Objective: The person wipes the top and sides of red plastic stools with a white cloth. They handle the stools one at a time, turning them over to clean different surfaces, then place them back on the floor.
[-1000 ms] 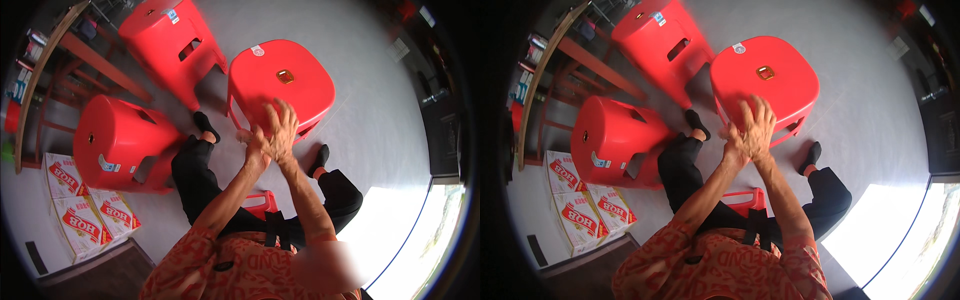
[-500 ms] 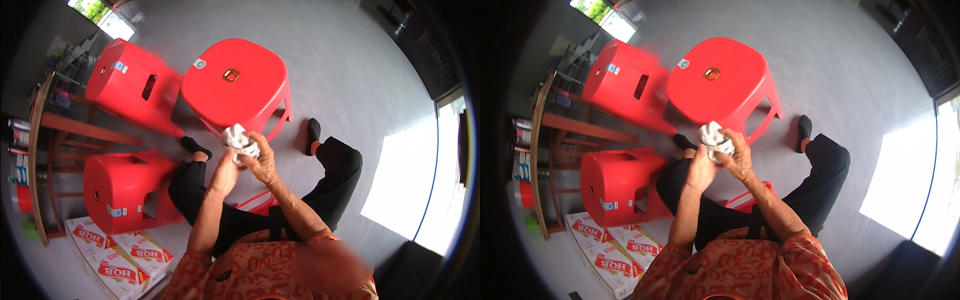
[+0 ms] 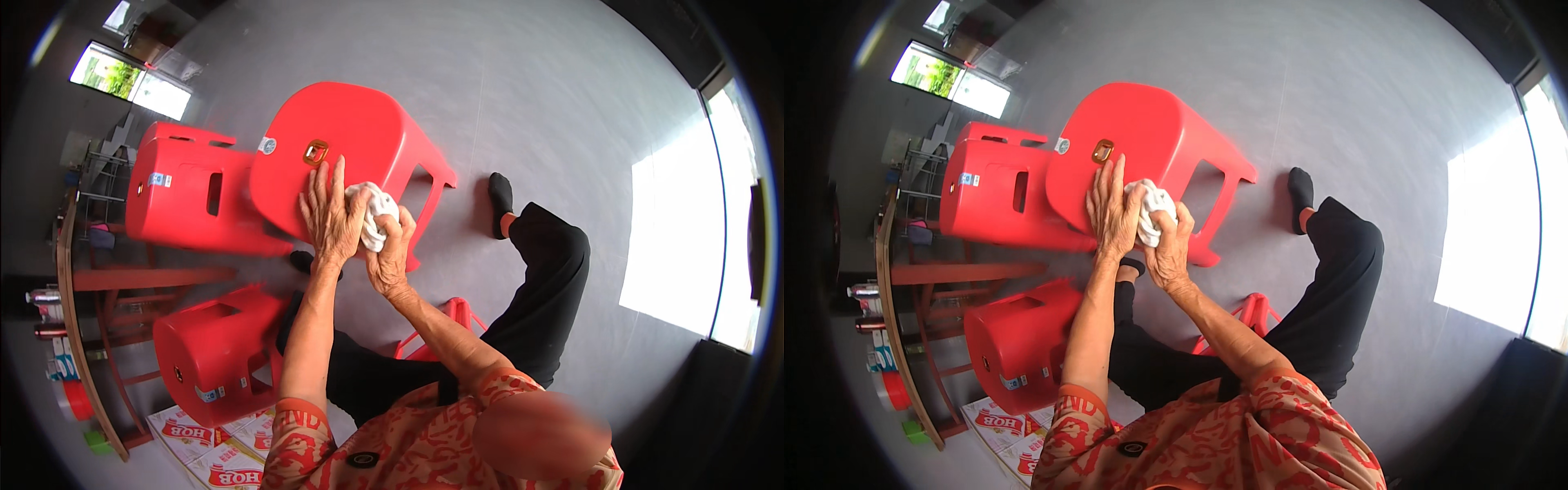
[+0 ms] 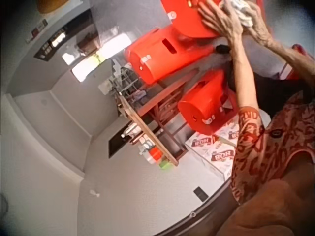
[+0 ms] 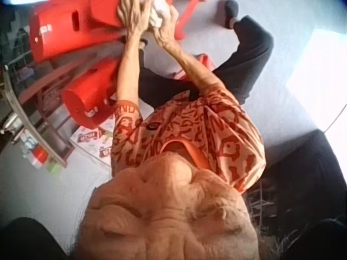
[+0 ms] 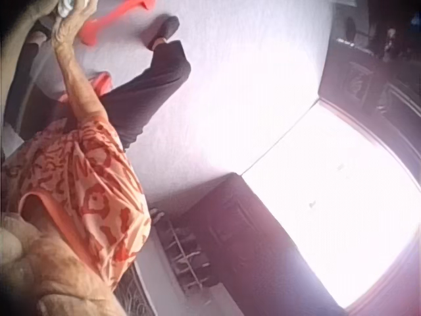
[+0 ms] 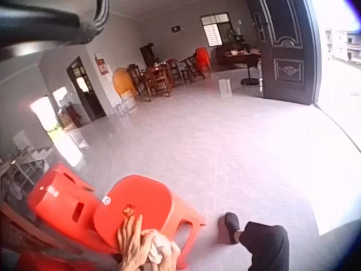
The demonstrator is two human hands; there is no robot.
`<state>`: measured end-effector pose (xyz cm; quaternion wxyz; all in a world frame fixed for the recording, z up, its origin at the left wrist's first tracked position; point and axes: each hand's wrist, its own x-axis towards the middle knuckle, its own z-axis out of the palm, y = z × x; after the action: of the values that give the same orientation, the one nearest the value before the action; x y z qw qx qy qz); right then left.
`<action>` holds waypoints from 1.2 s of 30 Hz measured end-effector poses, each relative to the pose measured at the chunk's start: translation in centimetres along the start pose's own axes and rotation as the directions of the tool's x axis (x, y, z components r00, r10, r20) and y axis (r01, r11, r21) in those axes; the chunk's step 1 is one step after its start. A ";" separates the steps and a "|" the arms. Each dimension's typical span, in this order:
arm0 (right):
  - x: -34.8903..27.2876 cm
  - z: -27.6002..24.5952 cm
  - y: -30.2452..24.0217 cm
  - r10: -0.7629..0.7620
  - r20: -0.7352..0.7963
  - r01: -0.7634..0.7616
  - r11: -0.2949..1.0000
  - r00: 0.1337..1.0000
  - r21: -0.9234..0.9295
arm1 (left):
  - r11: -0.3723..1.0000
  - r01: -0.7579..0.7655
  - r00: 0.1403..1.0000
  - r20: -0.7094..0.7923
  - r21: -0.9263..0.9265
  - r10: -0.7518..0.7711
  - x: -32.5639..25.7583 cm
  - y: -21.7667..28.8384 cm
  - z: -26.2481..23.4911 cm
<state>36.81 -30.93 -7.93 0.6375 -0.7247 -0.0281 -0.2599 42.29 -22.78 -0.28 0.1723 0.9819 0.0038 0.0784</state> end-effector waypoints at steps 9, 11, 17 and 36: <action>-6.3 -0.5 5.9 0.301 0.077 -0.294 0.952 0.950 -0.089 | 0.943 -0.072 0.997 0.029 0.324 0.066 -0.2 1.8 0.1; -8.1 -1.1 9.8 0.410 0.101 -0.403 0.911 0.906 -0.088 | 0.938 -0.085 0.996 0.029 0.336 0.080 0.0 2.4 0.0; -0.2 -5.3 15.9 0.469 -0.196 -0.505 0.832 0.862 -0.229 | 0.933 -0.060 0.998 0.019 0.356 0.057 -0.4 2.1 -0.4; -0.5 0.1 16.0 0.732 -0.128 -0.741 0.648 0.670 -0.173 | 0.938 -0.025 1.000 0.009 0.345 0.024 -0.4 3.0 -1.1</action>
<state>42.35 -33.70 -22.73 0.6083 -0.7303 0.3108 0.0030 41.70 -25.22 1.67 -0.0035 0.9971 0.0049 0.0764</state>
